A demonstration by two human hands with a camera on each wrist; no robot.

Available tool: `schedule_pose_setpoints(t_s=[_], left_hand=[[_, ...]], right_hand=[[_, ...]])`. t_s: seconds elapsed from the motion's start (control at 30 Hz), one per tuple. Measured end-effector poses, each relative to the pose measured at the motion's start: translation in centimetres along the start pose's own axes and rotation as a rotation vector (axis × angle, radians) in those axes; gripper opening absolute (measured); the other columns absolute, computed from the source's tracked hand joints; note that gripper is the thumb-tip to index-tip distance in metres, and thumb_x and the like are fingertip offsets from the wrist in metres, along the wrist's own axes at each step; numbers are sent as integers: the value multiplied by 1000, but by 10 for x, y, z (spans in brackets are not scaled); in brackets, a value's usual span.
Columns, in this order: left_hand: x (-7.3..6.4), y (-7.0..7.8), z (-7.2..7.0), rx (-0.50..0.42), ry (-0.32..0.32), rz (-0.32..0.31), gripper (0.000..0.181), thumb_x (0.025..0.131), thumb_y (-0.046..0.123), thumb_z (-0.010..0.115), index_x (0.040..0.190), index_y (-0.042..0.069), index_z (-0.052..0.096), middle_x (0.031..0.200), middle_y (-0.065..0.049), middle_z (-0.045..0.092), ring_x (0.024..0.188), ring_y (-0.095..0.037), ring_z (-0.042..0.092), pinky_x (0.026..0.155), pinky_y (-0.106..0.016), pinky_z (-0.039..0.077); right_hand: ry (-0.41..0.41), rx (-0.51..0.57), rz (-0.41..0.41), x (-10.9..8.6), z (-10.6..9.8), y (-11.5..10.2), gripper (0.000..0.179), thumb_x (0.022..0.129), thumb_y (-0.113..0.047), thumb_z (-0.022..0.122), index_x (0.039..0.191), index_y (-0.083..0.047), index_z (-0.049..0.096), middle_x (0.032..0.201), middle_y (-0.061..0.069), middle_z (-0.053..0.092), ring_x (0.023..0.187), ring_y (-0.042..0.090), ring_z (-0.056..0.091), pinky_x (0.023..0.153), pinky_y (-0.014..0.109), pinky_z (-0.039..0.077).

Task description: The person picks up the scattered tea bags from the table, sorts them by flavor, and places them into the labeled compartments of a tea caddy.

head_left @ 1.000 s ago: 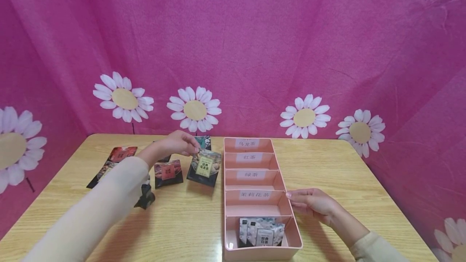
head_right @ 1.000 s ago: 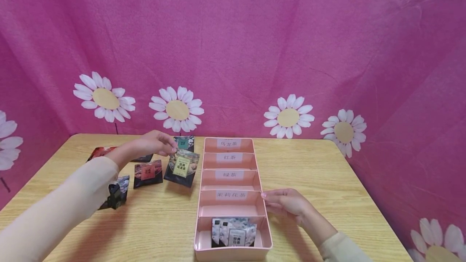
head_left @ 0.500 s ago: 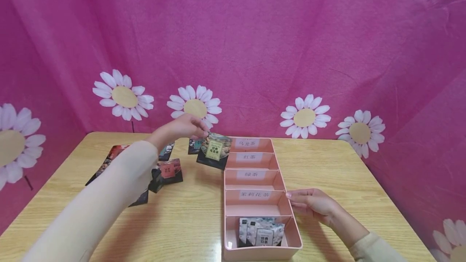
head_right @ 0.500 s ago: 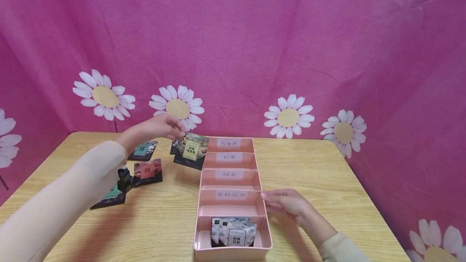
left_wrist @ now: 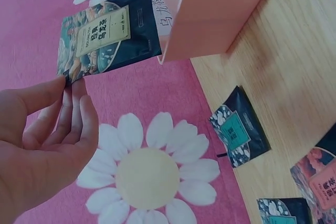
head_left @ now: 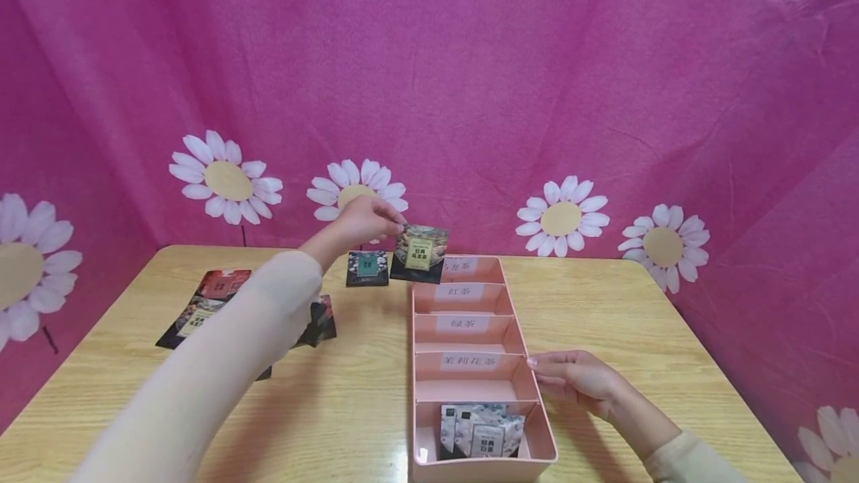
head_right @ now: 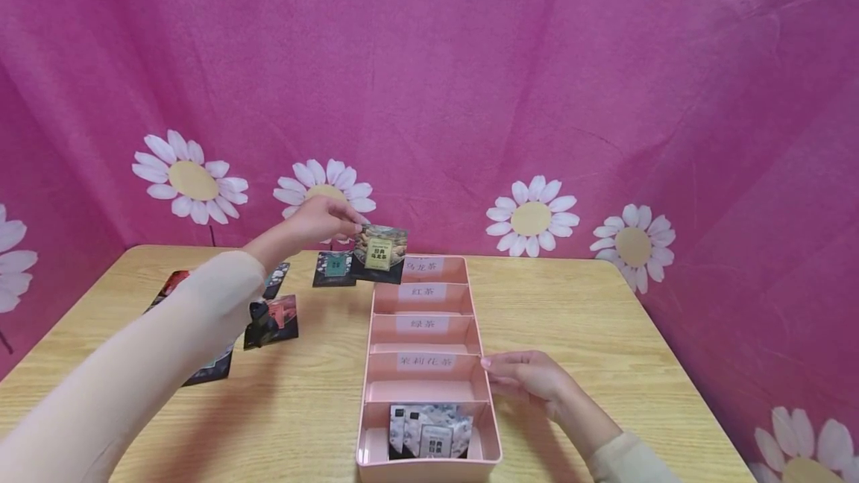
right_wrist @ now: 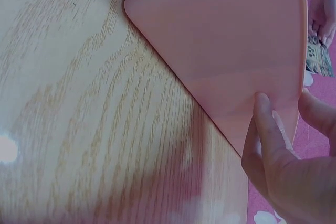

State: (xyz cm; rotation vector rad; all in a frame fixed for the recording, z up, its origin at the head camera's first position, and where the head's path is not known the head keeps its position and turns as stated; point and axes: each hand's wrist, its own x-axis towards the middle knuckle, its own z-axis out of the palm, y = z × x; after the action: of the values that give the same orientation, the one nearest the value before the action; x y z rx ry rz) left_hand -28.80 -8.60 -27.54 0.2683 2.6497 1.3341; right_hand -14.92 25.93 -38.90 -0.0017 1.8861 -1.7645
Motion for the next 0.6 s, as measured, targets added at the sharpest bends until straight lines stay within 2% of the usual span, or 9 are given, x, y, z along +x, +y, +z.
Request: schedule_pose_setpoints(t_s=[0.1,0.2,0.3,0.47,0.6], left_hand=[[5,5,4,5,18,1,21,89,10,65,108,3,69,112,-16,70,88,-18,64,71,-20,51],[9,10,7,8,32,0,21,89,9,64,108,3,69,111,-16,70,94,-21,66,79,-25,54],[12,13,12,69,50,30,20,88,9,64,106,4,71,109,-15,71,99,-23,64,84,-29,52],[15,13,23,201,71,107,16,84,5,65,97,2,74,103,-14,74,100,-23,63,81,-28,48],[17,11,34,233,79,145,16,82,4,64,94,2,75,99,-13,74,98,-24,64,84,-31,51]], right_hand=[[3,-5,-1,-1,0,1,38,91,-19,65,114,10,62,96,-5,72,91,5,68,85,24,56],[2,1,1,-2,0,1,39,91,-19,65,115,11,62,96,-5,72,92,5,68,86,25,56],[-1,1,3,-2,0,0,42,91,-20,65,117,12,60,98,-4,72,93,5,67,86,25,56],[3,-11,8,-1,1,-1,48,91,-21,65,120,15,57,100,-4,72,94,5,67,87,27,56],[0,3,8,-1,1,-1,46,91,-20,65,120,15,57,99,-3,73,94,6,68,87,28,56]])
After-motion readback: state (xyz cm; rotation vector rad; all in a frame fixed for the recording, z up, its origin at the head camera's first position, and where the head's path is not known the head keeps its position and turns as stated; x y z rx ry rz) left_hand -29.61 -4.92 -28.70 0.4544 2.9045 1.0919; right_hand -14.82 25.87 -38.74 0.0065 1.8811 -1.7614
